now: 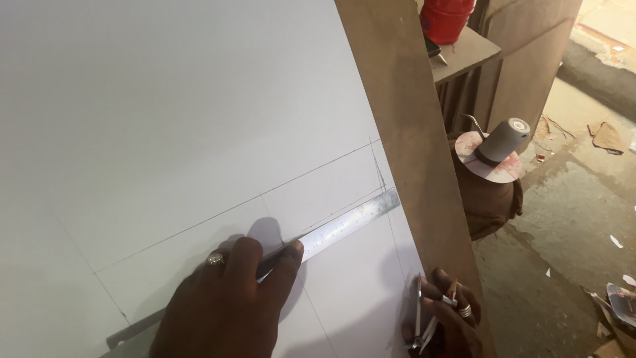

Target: Using a ruler and compass to mark measurements and draw lines on a large sheet of paper.

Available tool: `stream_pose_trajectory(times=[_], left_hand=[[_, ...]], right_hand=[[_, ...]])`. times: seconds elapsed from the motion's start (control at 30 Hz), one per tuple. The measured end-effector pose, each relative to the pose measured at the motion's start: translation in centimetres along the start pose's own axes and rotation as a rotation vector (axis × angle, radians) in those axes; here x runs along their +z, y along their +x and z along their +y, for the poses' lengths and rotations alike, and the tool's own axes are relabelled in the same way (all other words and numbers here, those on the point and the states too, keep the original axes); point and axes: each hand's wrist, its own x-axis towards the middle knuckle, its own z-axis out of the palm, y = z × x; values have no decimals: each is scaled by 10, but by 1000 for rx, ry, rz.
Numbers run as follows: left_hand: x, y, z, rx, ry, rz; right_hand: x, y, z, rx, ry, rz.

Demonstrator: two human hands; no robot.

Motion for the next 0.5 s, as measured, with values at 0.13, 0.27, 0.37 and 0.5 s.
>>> stream_pose_trajectory(times=[0.13, 0.27, 0.37, 0.5], left_hand=[[3, 1, -1, 0, -2, 11], [6, 2, -3, 3, 6, 22], [7, 2, -2, 0, 16, 17], [2, 3, 0, -12, 0, -4]], right_hand=[[20, 40, -48, -421, -501, 26], [4, 12, -2, -380, -553, 53], [-8, -10, 36, -217, -261, 25], [8, 15, 23, -239, -177, 78]])
